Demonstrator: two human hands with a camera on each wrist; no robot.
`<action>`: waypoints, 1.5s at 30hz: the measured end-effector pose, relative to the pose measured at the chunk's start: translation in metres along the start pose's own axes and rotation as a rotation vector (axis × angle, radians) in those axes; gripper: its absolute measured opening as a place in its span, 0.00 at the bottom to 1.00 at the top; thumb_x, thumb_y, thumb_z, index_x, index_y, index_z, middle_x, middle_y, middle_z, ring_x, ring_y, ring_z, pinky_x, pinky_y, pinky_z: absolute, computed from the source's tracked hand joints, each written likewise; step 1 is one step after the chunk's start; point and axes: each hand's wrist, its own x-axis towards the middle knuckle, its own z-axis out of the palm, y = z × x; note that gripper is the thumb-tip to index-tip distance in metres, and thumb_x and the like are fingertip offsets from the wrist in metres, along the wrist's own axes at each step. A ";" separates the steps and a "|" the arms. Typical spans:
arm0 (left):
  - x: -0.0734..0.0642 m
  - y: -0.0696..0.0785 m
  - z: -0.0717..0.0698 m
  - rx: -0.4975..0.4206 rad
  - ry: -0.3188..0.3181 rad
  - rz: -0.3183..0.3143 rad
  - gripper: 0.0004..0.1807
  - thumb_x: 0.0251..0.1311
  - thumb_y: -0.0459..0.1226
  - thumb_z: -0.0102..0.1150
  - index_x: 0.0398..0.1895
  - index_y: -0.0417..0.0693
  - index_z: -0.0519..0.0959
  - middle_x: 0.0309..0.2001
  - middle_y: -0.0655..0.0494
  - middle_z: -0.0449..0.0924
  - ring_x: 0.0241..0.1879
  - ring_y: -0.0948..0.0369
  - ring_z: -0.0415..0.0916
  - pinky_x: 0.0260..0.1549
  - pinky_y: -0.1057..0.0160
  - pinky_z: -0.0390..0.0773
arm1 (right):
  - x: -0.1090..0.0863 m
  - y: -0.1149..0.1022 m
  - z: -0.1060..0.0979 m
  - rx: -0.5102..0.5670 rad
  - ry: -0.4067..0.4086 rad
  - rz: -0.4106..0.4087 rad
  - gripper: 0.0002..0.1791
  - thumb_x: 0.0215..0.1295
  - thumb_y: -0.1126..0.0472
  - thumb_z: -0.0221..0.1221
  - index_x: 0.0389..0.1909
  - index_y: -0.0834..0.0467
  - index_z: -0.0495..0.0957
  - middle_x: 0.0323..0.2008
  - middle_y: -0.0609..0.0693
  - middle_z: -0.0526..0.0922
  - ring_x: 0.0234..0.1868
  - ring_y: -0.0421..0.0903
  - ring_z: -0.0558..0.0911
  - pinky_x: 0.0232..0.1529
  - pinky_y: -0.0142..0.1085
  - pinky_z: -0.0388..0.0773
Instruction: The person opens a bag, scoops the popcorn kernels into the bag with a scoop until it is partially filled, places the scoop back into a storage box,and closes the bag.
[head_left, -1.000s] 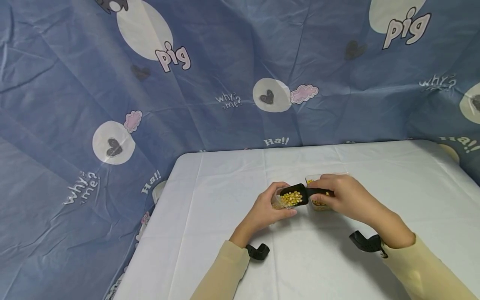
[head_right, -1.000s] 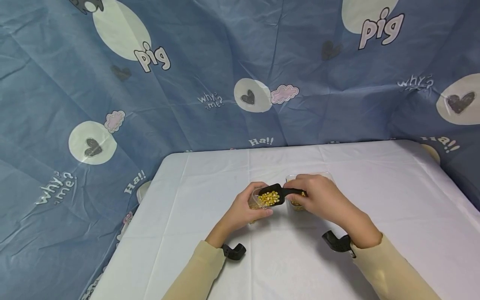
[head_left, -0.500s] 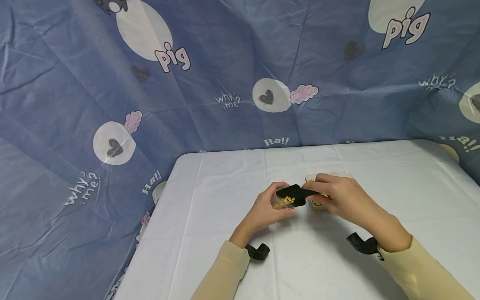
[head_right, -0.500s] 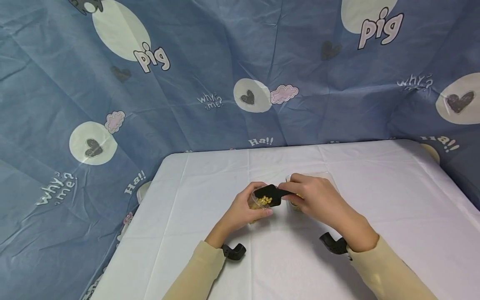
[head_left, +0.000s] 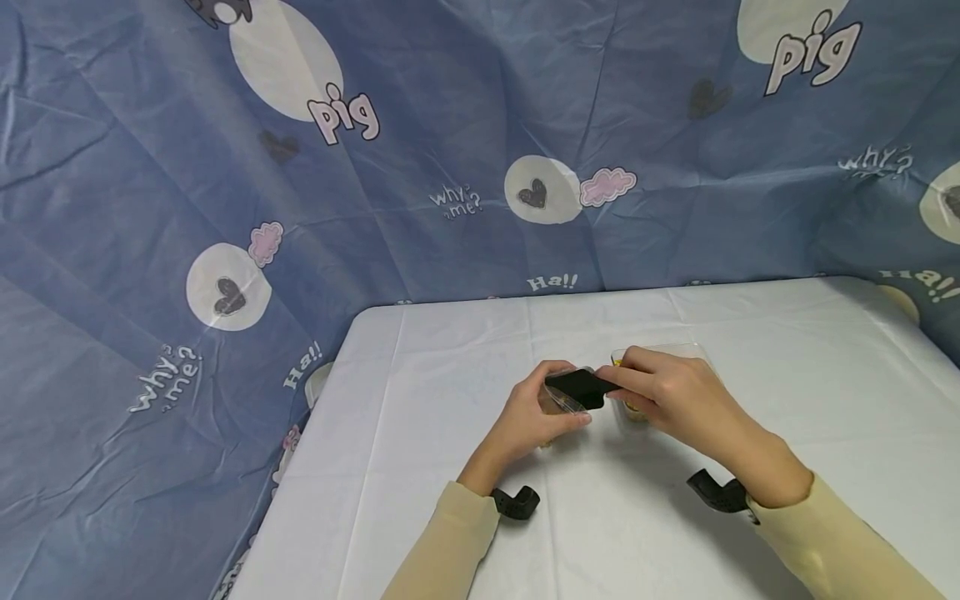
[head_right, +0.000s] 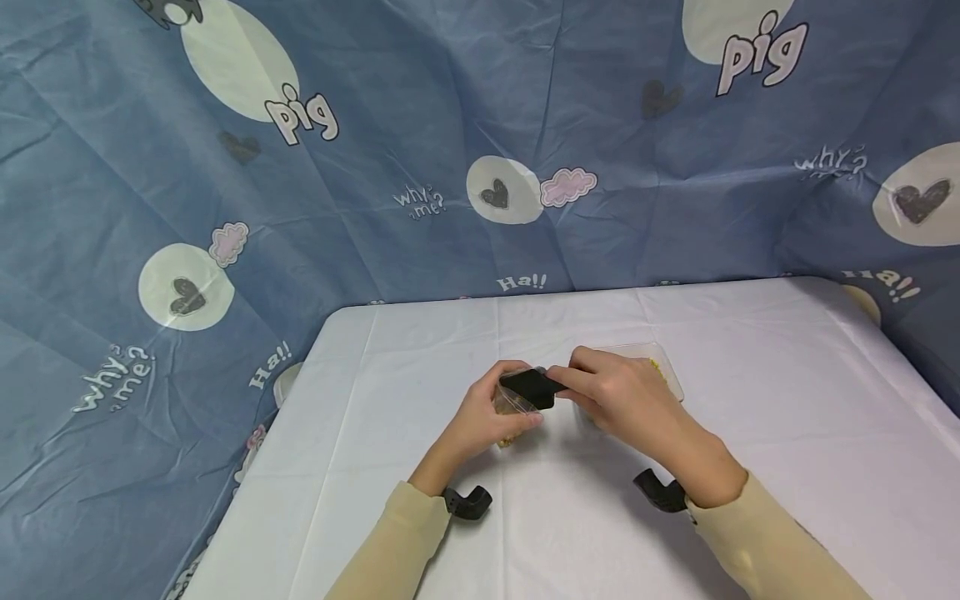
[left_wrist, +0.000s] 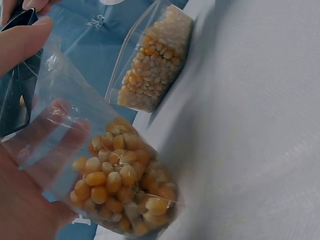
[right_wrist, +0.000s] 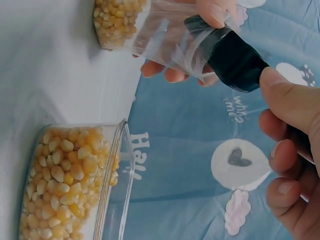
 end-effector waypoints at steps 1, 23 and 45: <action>0.000 0.000 0.000 -0.001 -0.001 0.003 0.37 0.52 0.52 0.76 0.66 0.69 0.70 0.60 0.71 0.74 0.53 0.64 0.75 0.54 0.44 0.74 | 0.000 0.000 0.000 -0.003 0.013 -0.012 0.21 0.50 0.65 0.75 0.48 0.51 0.88 0.32 0.40 0.76 0.23 0.34 0.68 0.19 0.29 0.66; 0.003 -0.002 -0.004 -0.020 0.025 -0.014 0.36 0.53 0.50 0.77 0.65 0.71 0.71 0.57 0.68 0.75 0.52 0.62 0.76 0.54 0.48 0.74 | 0.001 0.004 0.004 -0.015 0.101 -0.029 0.25 0.47 0.70 0.74 0.48 0.50 0.88 0.34 0.39 0.79 0.23 0.33 0.70 0.18 0.29 0.67; 0.005 -0.008 -0.005 -0.082 0.022 0.080 0.32 0.57 0.42 0.75 0.64 0.62 0.71 0.54 0.57 0.80 0.57 0.61 0.76 0.59 0.47 0.71 | -0.001 0.023 -0.021 0.013 0.171 0.034 0.22 0.75 0.40 0.53 0.47 0.52 0.88 0.32 0.40 0.79 0.22 0.32 0.70 0.21 0.25 0.66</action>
